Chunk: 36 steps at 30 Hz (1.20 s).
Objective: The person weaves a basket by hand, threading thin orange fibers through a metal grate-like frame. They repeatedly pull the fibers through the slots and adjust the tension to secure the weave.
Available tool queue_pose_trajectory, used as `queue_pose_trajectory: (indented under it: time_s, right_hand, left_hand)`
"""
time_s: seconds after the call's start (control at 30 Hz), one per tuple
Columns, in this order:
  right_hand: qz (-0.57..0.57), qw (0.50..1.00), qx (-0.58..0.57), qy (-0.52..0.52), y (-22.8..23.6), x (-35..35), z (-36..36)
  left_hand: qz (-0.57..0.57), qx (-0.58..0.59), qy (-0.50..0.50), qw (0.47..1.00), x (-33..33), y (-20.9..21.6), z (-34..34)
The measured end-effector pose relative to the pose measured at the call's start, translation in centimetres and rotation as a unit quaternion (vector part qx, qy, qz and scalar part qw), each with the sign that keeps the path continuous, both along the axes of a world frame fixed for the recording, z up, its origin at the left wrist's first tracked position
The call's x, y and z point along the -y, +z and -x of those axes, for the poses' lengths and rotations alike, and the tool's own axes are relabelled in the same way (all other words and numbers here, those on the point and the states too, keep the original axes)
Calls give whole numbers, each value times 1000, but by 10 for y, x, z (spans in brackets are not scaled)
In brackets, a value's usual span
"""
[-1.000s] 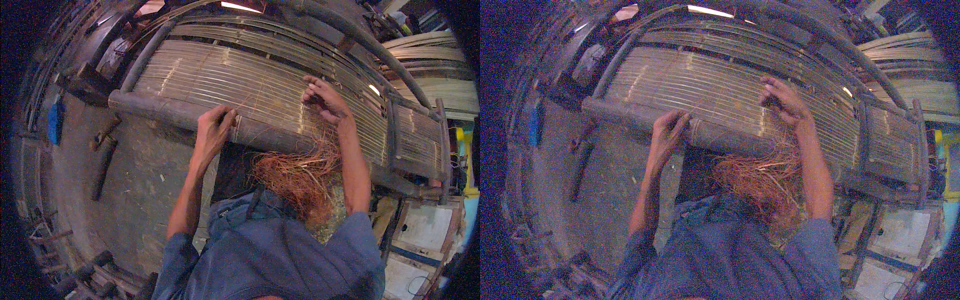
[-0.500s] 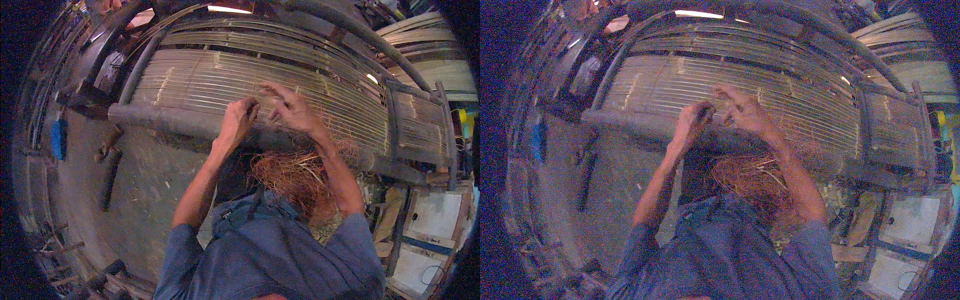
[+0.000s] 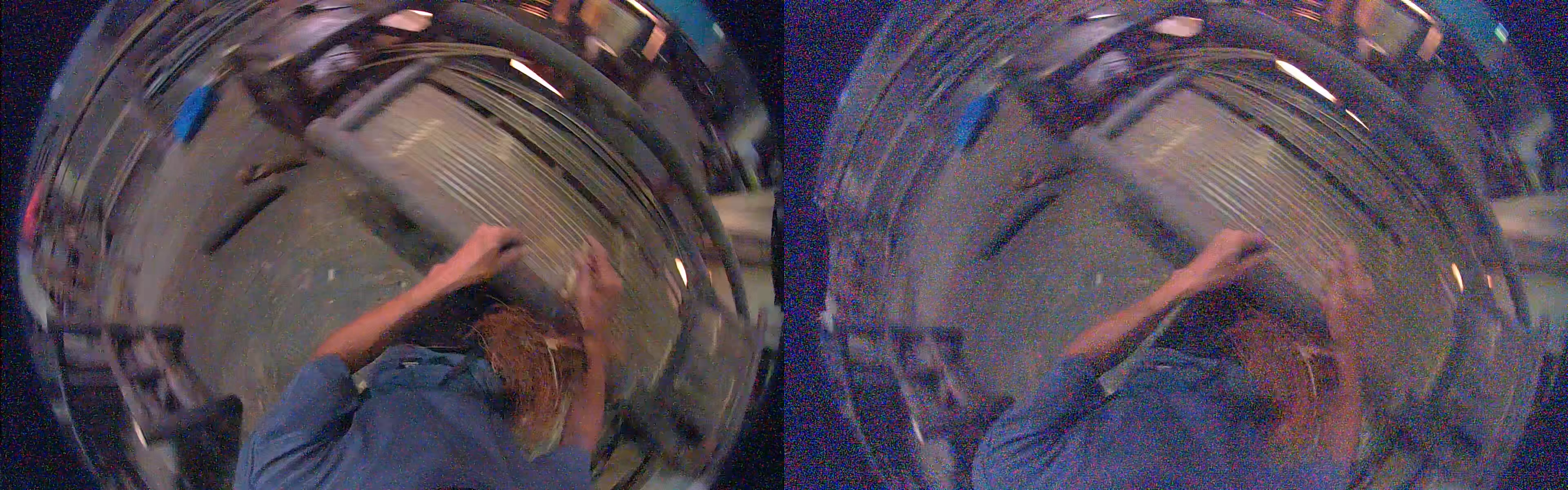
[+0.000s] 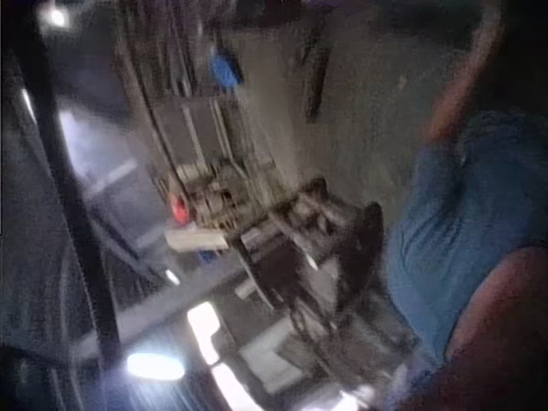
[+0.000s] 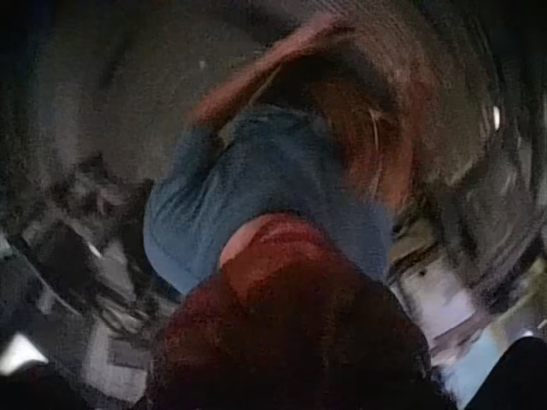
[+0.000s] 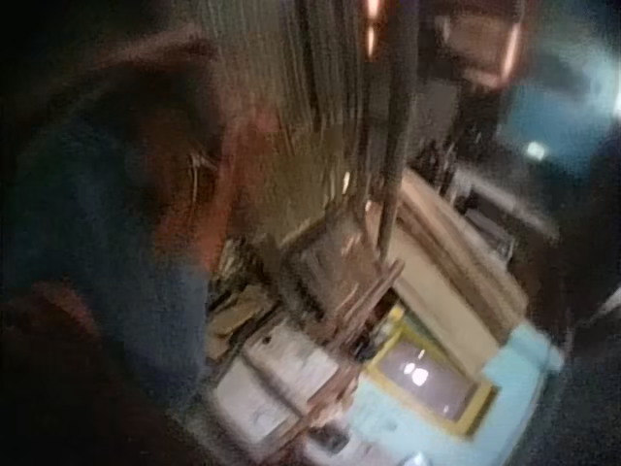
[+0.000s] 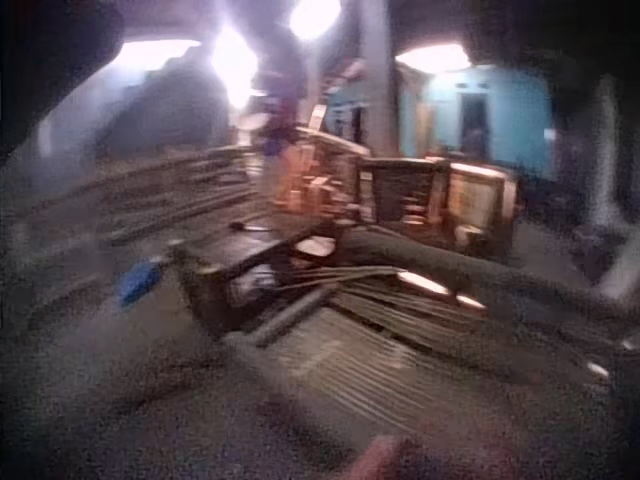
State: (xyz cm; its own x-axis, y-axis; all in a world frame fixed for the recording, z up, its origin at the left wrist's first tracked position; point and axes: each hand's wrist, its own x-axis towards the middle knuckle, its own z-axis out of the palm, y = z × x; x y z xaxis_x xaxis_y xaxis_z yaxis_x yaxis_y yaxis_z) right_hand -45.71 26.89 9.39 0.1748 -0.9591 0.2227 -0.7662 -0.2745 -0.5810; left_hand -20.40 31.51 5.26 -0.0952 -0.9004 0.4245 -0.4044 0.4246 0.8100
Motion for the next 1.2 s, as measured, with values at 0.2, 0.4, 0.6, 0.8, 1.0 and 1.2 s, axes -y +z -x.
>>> queue_pose_trajectory:
  time_s: [0.2, 0.4, 0.6, 0.8, 1.0, 1.2]
  right_hand:
    - [132, 978, 34, 158, 35, -71, 13]
    - [-11, 999, 5, 31, 19, -74, 43]
    - [60, 997, 38, 19, 44, -98, 50]
    - [71, 997, -13, -6, 82, -129, -21]
    - [14, 999, 11, 46, 61, -140, -34]
    - [-106, 980, 55, 158, 60, -205, -112]
  left_hand:
    - [-78, -60, -3, 995, -65, 0, -46]
    - [-68, -82, -11, 994, -109, -28, -79]
    - [-114, -94, -31, 989, -171, -38, -109]
    - [-242, -78, 44, 966, -224, -16, -155]
    - [-233, -53, 77, 968, -242, -26, -154]
    - [-239, -132, 59, 960, -252, -6, -149]
